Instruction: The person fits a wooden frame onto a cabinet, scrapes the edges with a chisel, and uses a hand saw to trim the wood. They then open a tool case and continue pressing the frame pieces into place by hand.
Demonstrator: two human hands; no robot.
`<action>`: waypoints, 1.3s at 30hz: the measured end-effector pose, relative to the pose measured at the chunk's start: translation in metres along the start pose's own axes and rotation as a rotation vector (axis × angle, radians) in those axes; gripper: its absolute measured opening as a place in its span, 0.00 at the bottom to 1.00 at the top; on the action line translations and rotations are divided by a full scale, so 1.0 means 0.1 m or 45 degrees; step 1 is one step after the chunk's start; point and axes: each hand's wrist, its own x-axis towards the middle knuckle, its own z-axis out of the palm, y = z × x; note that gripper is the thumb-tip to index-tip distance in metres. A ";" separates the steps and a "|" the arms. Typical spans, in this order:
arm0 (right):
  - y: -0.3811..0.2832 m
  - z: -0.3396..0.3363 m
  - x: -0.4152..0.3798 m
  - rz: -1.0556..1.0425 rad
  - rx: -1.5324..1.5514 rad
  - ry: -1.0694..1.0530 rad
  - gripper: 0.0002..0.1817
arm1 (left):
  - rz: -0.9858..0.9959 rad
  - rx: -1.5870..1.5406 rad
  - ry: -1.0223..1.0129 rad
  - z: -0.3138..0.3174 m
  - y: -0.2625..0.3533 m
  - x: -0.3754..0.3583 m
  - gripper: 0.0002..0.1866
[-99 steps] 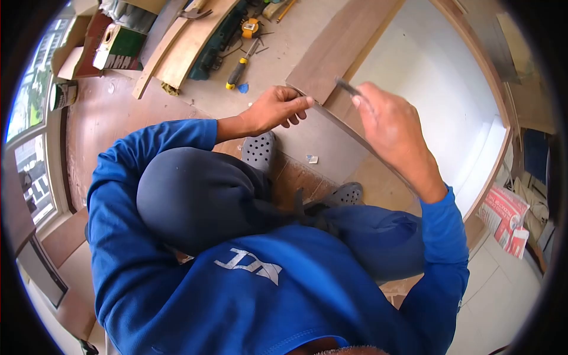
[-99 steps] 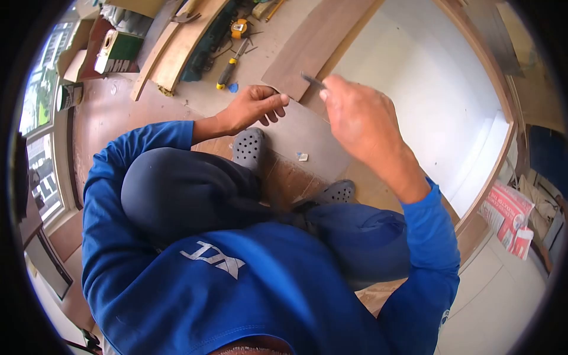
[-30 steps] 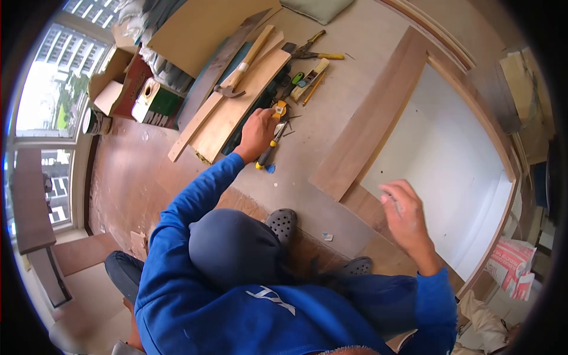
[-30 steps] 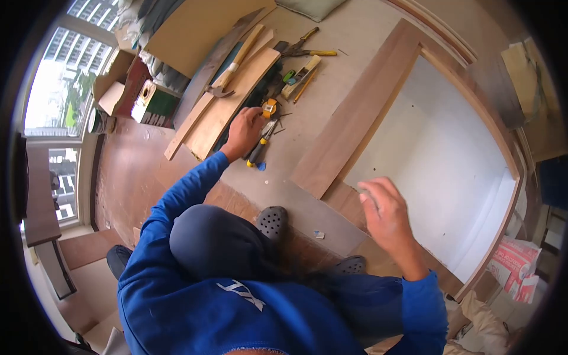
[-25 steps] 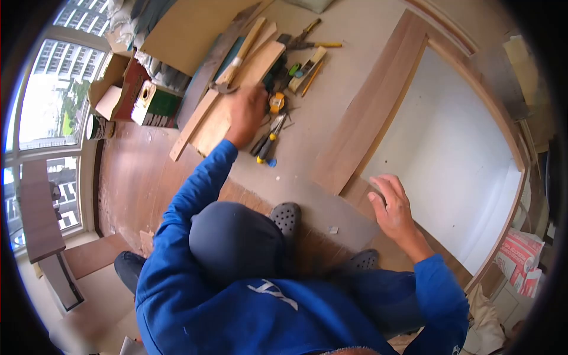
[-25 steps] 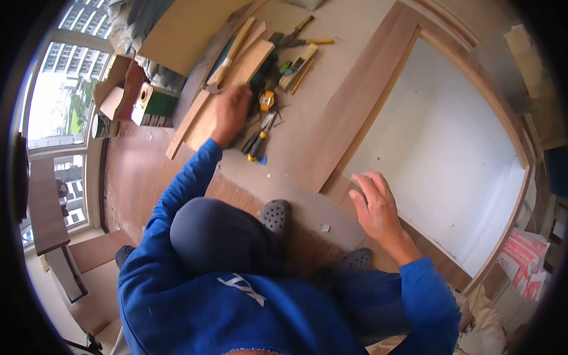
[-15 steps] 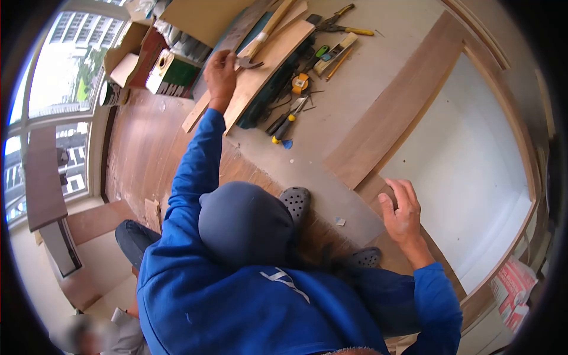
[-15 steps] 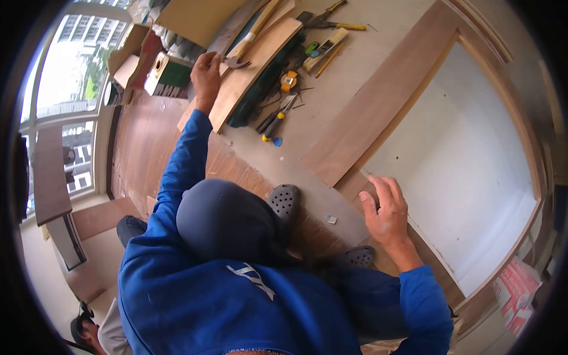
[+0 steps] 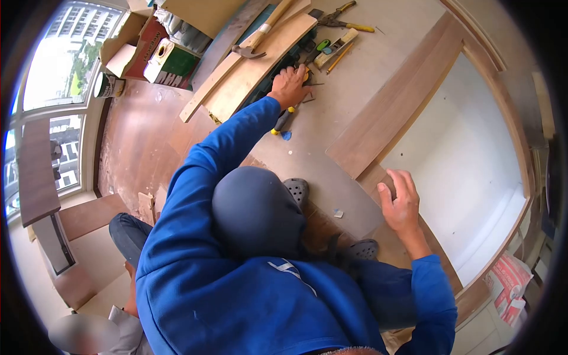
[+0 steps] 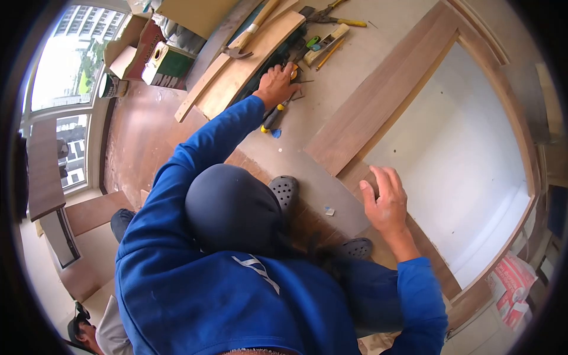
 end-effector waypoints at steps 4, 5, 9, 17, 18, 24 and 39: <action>-0.01 0.02 0.01 -0.031 -0.103 0.005 0.21 | 0.007 -0.032 0.115 0.17 -0.07 0.22 0.34; -0.01 0.03 0.01 -0.028 -0.107 0.004 0.21 | 0.022 -0.032 0.134 0.21 -0.09 0.25 0.32; -0.03 0.03 0.00 -0.017 -0.105 -0.006 0.20 | 0.172 -0.149 0.245 0.19 0.13 0.11 0.27; -0.04 0.04 0.01 -0.030 -0.098 -0.021 0.20 | 0.299 -0.116 0.243 0.21 0.12 0.07 0.36; -0.03 0.03 0.00 -0.034 -0.096 -0.018 0.20 | 0.322 -0.141 0.290 0.02 0.15 0.01 0.35; -0.01 0.02 -0.02 -0.015 -0.086 -0.014 0.20 | -0.101 -0.055 1.035 -0.90 -0.48 -0.04 0.42; -0.05 0.03 -0.01 -0.038 -0.134 0.000 0.19 | -0.365 -0.197 0.279 -1.01 -1.28 0.24 0.46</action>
